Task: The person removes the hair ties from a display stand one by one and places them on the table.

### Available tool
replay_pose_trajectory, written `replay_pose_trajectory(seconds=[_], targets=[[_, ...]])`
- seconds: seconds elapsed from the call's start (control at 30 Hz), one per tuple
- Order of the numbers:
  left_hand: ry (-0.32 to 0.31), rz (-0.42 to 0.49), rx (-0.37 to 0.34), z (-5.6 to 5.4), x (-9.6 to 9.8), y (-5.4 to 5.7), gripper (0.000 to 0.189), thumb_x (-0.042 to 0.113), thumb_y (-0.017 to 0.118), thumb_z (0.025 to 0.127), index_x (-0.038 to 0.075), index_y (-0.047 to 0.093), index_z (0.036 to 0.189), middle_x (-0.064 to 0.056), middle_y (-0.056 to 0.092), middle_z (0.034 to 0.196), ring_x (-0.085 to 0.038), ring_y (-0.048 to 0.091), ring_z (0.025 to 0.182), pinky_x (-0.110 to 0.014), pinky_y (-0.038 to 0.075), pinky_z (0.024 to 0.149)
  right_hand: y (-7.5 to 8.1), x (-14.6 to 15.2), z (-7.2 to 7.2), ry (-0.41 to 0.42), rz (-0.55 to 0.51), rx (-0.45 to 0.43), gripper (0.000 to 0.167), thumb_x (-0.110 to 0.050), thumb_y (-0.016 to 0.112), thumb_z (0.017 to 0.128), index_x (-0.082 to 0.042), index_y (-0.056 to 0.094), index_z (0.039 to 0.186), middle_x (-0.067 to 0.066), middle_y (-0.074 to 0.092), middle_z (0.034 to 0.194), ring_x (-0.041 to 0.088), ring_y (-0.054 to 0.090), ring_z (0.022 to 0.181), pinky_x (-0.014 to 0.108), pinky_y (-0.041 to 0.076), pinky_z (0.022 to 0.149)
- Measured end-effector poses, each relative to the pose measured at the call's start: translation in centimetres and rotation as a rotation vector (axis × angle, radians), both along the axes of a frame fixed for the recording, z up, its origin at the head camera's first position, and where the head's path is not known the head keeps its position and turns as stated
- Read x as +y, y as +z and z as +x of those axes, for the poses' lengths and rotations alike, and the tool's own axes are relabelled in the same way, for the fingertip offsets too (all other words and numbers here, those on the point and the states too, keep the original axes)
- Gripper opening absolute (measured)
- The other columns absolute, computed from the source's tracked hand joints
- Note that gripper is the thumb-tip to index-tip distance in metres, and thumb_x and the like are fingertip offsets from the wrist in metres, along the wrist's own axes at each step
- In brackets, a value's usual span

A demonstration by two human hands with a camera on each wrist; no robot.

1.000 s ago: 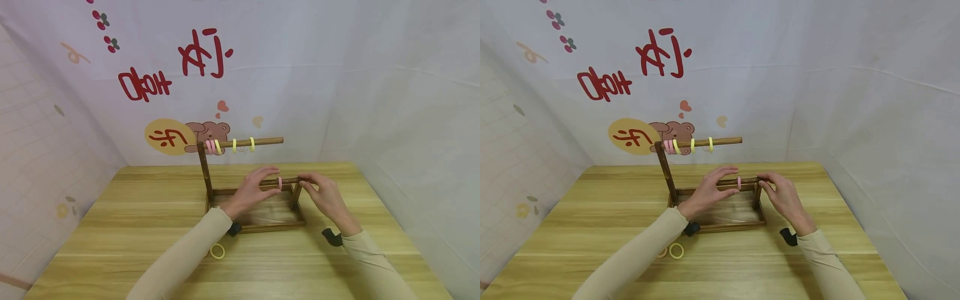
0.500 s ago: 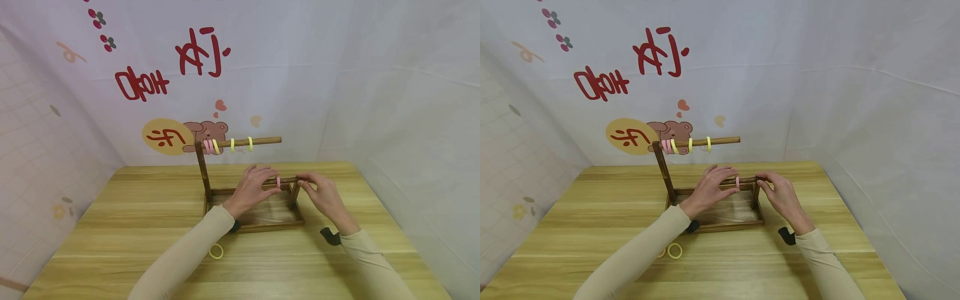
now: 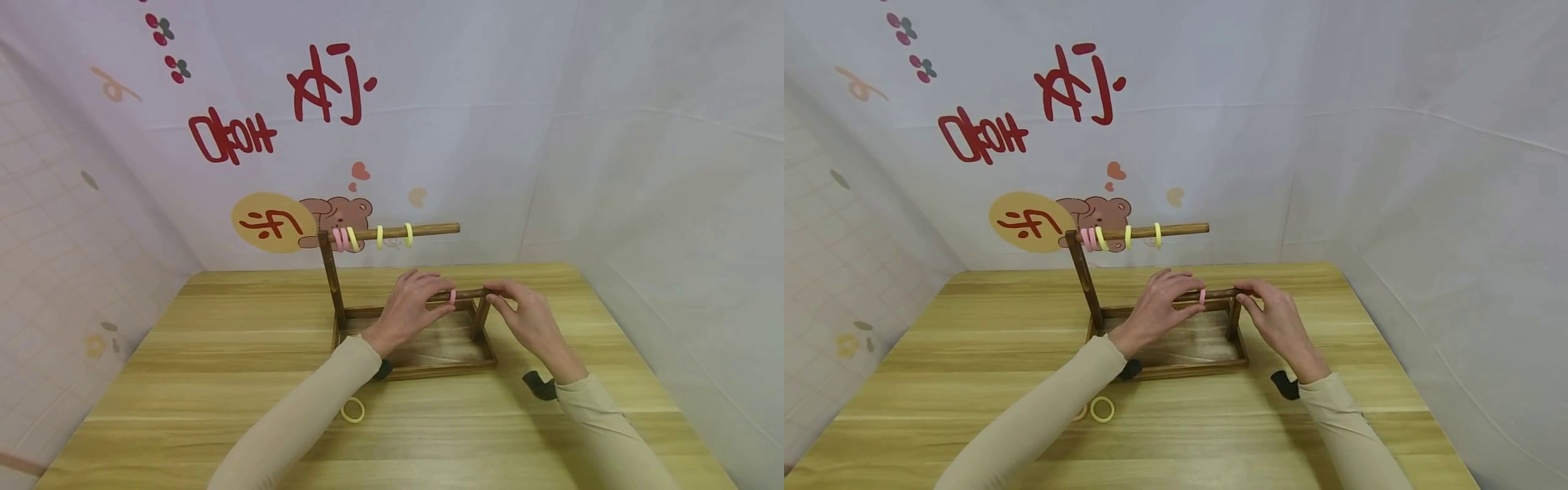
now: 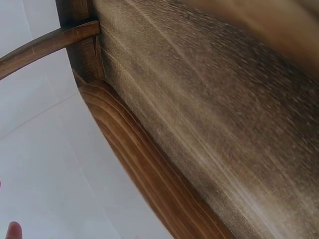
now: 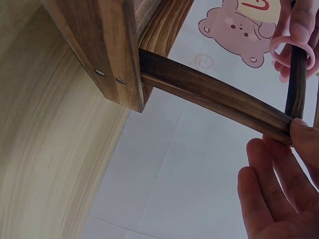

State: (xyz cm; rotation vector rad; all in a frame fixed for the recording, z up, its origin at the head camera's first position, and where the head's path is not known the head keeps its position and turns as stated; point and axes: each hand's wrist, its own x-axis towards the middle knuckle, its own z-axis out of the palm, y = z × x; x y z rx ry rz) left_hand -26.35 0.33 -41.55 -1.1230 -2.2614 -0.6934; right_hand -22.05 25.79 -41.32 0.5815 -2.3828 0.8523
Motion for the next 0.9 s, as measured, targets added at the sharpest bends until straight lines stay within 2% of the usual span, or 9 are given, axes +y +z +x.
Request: replay_pose_trajectory(seconds=[0.63,0.9], targets=[[-0.008,0.012,0.036,0.0,-0.8,0.5,0.037,0.026,0.086,0.088,0.016,0.075,0.122,-0.001,0.073,0.123,-0.02,0.064,0.119,-0.047,0.038,0.118,0.1,0.2,-0.4,0.009,0.008,-0.006,0.025,-0.002,0.075,0.093,-0.001,0.073,0.118,0.015,0.076,0.113,0.036,0.073,0.102,0.057,0.056,0.086],[-0.011,0.009,0.027,0.1,-1.3,0.7,0.037,0.026,0.085,0.089,0.017,0.075,0.123,-0.001,0.072,0.124,-0.02,0.064,0.12,-0.048,0.035,0.12,0.1,0.2,-0.6,0.015,0.006,0.002,0.025,-0.001,0.076,0.093,-0.001,0.073,0.118,0.016,0.076,0.113,0.036,0.073,0.102,0.057,0.057,0.085]])
